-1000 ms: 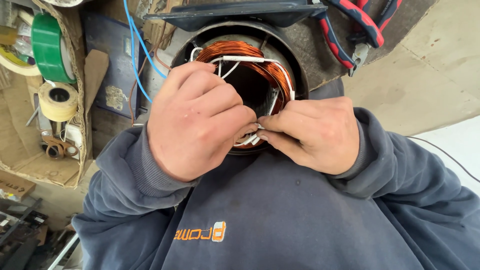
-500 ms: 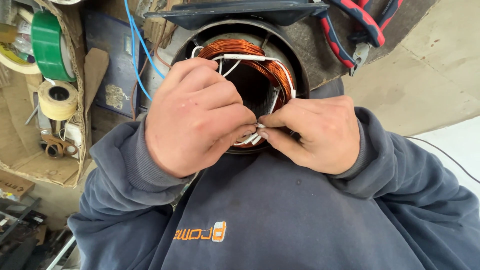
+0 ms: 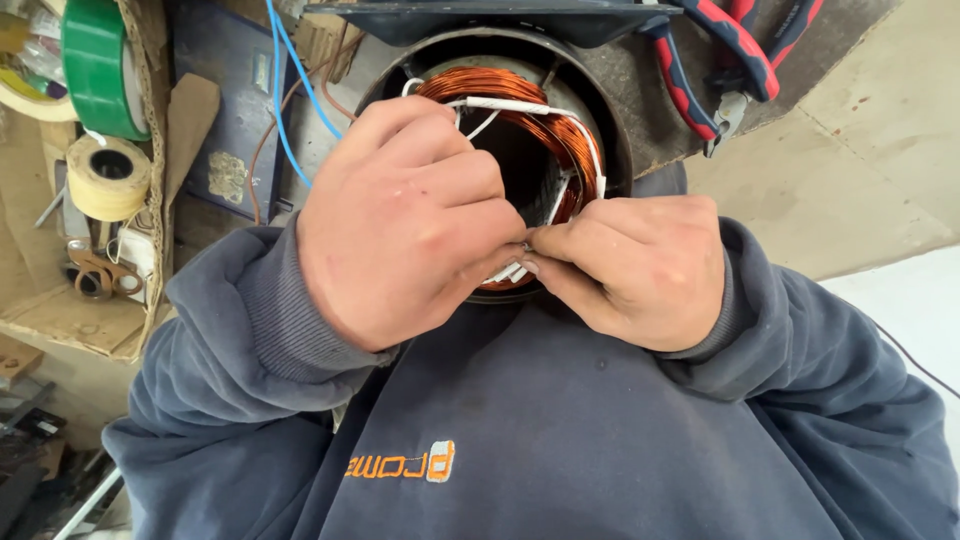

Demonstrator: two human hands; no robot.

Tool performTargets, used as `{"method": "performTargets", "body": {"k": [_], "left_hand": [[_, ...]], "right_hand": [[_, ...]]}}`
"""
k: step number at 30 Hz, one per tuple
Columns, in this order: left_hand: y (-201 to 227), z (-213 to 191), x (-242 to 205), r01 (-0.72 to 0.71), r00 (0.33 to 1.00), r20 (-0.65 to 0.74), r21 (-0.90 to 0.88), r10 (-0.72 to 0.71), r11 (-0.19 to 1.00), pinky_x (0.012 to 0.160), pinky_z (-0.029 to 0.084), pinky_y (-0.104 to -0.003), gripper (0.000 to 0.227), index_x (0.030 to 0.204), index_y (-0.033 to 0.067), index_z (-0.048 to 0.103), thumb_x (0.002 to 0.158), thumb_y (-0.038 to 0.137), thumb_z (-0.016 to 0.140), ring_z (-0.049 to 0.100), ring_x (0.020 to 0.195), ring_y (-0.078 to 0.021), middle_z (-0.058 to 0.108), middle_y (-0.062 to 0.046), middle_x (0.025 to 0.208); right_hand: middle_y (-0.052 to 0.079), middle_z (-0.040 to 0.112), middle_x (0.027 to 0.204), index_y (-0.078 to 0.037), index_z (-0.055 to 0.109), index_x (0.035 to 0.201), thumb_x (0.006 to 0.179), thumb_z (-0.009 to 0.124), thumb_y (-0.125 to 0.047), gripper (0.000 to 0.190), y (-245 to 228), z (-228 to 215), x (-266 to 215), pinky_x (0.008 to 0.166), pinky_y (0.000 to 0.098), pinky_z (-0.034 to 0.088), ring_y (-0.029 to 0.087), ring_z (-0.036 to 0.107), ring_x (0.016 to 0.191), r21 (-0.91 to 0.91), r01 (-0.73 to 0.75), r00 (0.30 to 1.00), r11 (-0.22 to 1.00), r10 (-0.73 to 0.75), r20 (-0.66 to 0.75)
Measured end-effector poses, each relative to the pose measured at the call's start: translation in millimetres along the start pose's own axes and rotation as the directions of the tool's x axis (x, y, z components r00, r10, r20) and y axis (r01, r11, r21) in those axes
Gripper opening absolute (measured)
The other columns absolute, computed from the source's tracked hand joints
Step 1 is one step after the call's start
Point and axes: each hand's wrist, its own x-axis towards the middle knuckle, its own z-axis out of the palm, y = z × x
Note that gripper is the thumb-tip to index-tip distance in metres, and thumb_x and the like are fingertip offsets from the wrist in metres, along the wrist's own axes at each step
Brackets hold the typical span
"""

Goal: The person is working on the internal wiring of a motor stator. They use pliers to strip the insulation from copper wires and then twist the exposed ends together by hand to create connections.

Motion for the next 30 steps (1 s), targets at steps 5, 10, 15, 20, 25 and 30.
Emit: {"method": "performTargets", "body": {"k": [5, 10, 15, 20, 25, 30], "left_hand": [[4.5, -6.5, 5.9, 0.014, 1.000, -0.024, 0.065, -0.012, 0.998, 0.105, 0.042, -0.045, 0.020, 0.089, 0.0108, 0.073, 0.085, 0.029, 0.080, 0.058, 0.096, -0.0268, 0.060, -0.003, 0.087], [-0.9, -2.8, -0.8, 0.036, 0.999, 0.022, 0.074, -0.038, 0.997, 0.111, 0.040, -0.048, 0.020, 0.091, 0.0117, 0.074, 0.088, 0.031, 0.079, 0.058, 0.098, -0.0275, 0.060, -0.003, 0.087], [-2.5, -1.0, -1.8, 0.030, 0.999, 0.028, 0.040, -0.031, 0.999, 0.108, 0.041, -0.046, 0.020, 0.088, 0.0116, 0.072, 0.088, 0.030, 0.080, 0.058, 0.097, -0.0277, 0.059, -0.004, 0.087], [-5.8, -0.6, -3.1, 0.017, 1.000, 0.014, 0.023, -0.018, 1.000, 0.106, 0.042, -0.045, 0.019, 0.088, 0.0115, 0.071, 0.088, 0.028, 0.080, 0.059, 0.098, -0.0270, 0.059, -0.003, 0.088], [-9.5, 1.0, -2.8, 0.009, 1.000, 0.010, 0.002, -0.009, 1.000, 0.104, 0.042, -0.045, 0.020, 0.085, 0.0116, 0.069, 0.088, 0.028, 0.081, 0.059, 0.099, -0.0253, 0.059, -0.001, 0.088], [-9.9, 2.9, -4.0, 0.003, 1.000, -0.011, -0.005, -0.003, 1.000, 0.105, 0.042, -0.045, 0.019, 0.087, 0.0125, 0.069, 0.089, 0.028, 0.080, 0.058, 0.099, -0.0248, 0.059, 0.000, 0.089]], "right_hand": [[0.002, 0.061, 0.071, -0.007, 0.074, 0.096, 0.087, 0.086, -0.011, 0.016, 0.8, 0.1, -2.3, 0.052, 0.0344, 0.044, 0.020, 0.061, 0.060, 0.018, -0.007, 1.000, 1.000, 0.007, 0.006], [0.002, 0.063, 0.073, -0.005, 0.075, 0.104, 0.086, 0.085, -0.017, 0.024, -2.1, -4.6, 1.6, 0.052, 0.0330, 0.044, 0.019, 0.062, 0.061, 0.004, -0.053, 0.997, 0.999, 0.052, 0.060], [0.002, 0.061, 0.071, -0.007, 0.076, 0.103, 0.088, 0.086, -0.016, 0.019, 1.6, -4.0, 0.6, 0.053, 0.0340, 0.044, 0.019, 0.061, 0.061, 0.010, -0.012, 0.998, 1.000, 0.011, 0.062], [0.003, 0.059, 0.069, -0.006, 0.077, 0.102, 0.086, 0.088, -0.014, 0.020, 2.5, 0.0, -2.4, 0.052, 0.0354, 0.043, 0.020, 0.058, 0.058, -0.007, 0.024, 0.999, 1.000, -0.024, 0.037], [0.004, 0.058, 0.070, -0.005, 0.075, 0.102, 0.086, 0.088, -0.012, 0.021, 5.3, 1.0, -3.2, 0.054, 0.0367, 0.043, 0.022, 0.058, 0.059, -0.003, 0.067, 0.998, 0.998, -0.067, 0.018], [0.004, 0.058, 0.070, -0.005, 0.074, 0.101, 0.085, 0.086, -0.010, 0.021, 4.9, 0.0, -2.9, 0.054, 0.0363, 0.043, 0.021, 0.059, 0.060, 0.018, 0.051, 0.998, 0.999, -0.052, 0.043]]}}
